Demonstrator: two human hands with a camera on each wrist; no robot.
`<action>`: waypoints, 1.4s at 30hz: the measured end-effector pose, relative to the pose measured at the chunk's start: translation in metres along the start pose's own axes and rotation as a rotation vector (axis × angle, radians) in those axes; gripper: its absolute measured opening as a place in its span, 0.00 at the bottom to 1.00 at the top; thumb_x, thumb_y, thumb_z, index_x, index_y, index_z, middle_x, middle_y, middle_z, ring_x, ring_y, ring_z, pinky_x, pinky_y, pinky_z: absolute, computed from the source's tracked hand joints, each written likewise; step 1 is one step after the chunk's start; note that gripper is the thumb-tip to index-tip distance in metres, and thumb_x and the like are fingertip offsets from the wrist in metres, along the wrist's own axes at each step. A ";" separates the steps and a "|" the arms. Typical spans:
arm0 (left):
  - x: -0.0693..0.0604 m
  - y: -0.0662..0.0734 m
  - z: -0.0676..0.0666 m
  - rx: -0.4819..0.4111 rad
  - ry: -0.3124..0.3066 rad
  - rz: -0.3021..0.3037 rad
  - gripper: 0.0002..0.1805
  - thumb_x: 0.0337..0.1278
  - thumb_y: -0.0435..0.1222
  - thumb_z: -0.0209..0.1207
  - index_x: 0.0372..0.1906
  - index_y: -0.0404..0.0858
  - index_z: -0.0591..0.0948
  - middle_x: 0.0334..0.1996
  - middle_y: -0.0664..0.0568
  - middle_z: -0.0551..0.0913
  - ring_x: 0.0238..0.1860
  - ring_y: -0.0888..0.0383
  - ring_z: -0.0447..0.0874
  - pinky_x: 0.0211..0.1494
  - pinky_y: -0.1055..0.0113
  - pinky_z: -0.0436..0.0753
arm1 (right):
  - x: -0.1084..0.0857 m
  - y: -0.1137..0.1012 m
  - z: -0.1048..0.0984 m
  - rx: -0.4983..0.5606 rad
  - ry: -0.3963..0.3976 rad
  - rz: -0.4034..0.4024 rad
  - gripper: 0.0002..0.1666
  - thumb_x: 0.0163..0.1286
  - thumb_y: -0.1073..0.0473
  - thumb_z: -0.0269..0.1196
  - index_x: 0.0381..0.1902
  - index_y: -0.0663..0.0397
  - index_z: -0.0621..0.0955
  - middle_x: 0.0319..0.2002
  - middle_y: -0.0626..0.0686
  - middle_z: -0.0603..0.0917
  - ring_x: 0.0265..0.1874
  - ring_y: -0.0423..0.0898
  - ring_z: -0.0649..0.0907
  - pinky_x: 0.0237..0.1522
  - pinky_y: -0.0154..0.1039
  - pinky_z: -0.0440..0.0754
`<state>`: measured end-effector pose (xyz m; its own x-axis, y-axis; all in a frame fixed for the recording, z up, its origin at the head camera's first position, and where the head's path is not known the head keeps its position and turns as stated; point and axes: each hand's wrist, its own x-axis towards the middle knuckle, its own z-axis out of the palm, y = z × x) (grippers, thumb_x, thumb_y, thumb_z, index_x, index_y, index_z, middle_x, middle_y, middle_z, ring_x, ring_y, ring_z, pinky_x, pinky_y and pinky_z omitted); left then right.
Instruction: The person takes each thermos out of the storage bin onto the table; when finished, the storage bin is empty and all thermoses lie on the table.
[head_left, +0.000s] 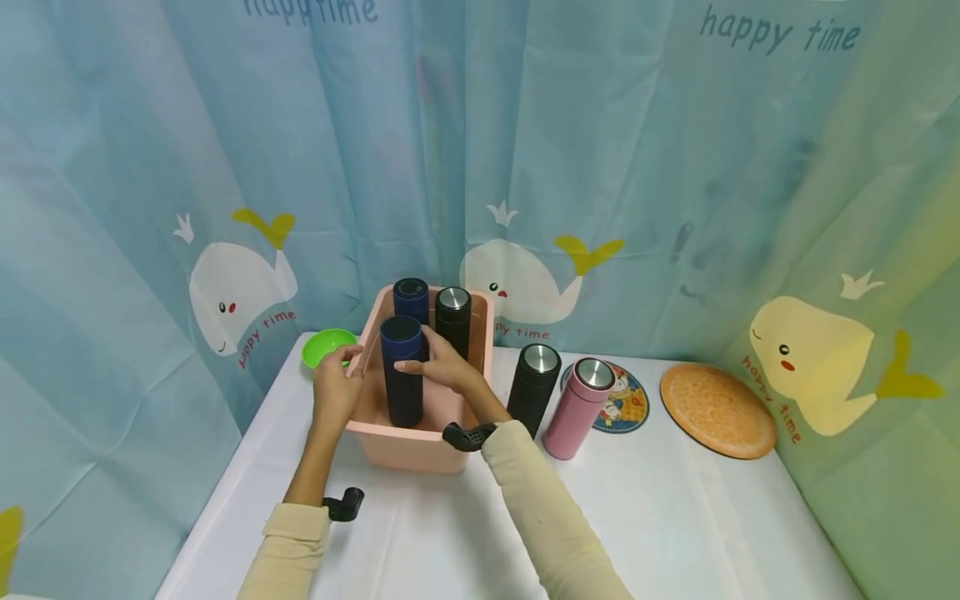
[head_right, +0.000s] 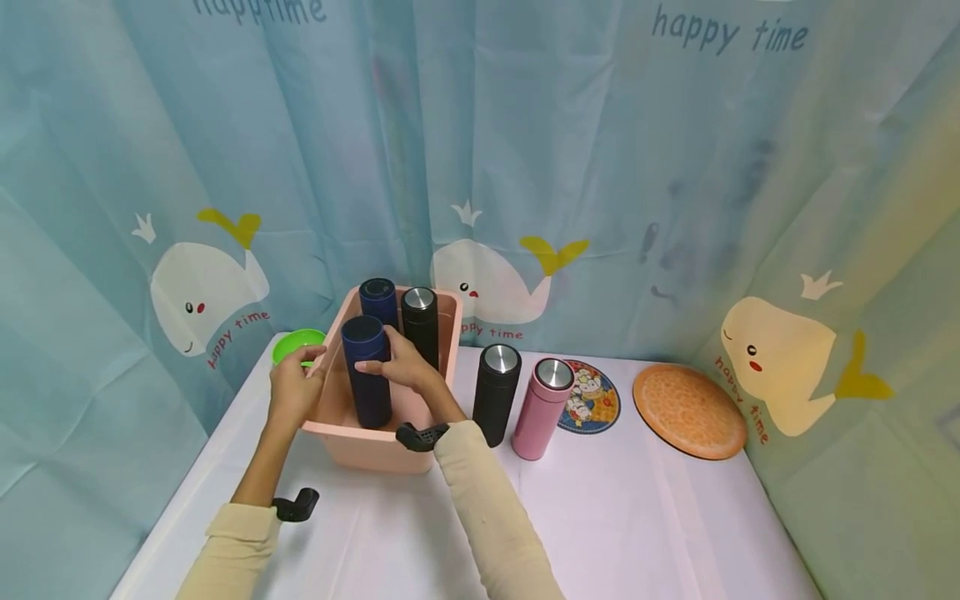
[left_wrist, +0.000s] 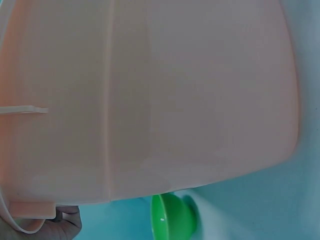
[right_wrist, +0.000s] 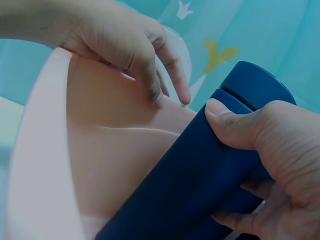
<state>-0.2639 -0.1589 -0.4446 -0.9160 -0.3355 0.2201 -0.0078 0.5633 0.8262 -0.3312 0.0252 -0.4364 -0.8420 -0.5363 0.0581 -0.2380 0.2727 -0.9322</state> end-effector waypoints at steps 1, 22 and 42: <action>0.000 0.000 0.000 0.000 0.001 0.001 0.19 0.58 0.24 0.58 0.56 0.30 0.79 0.53 0.32 0.79 0.58 0.37 0.75 0.63 0.46 0.74 | 0.000 0.000 0.000 0.004 0.003 -0.005 0.46 0.63 0.59 0.68 0.73 0.56 0.59 0.67 0.60 0.73 0.65 0.56 0.74 0.67 0.54 0.70; -0.002 0.000 0.006 -0.015 -0.018 -0.015 0.19 0.60 0.25 0.56 0.57 0.30 0.79 0.54 0.33 0.78 0.59 0.38 0.74 0.63 0.46 0.74 | -0.014 -0.027 -0.015 -0.026 0.049 -0.126 0.41 0.64 0.61 0.67 0.71 0.57 0.62 0.61 0.61 0.77 0.59 0.57 0.80 0.62 0.54 0.76; -0.001 -0.001 0.001 -0.017 0.021 0.029 0.18 0.56 0.24 0.59 0.54 0.29 0.80 0.51 0.32 0.80 0.53 0.38 0.78 0.55 0.48 0.78 | -0.038 -0.082 -0.033 -0.125 0.240 -0.295 0.40 0.58 0.56 0.72 0.66 0.54 0.70 0.53 0.56 0.82 0.51 0.53 0.83 0.55 0.48 0.81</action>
<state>-0.2632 -0.1585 -0.4457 -0.9072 -0.3347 0.2551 0.0260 0.5604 0.8278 -0.2960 0.0493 -0.3502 -0.8142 -0.4086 0.4124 -0.5311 0.2376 -0.8133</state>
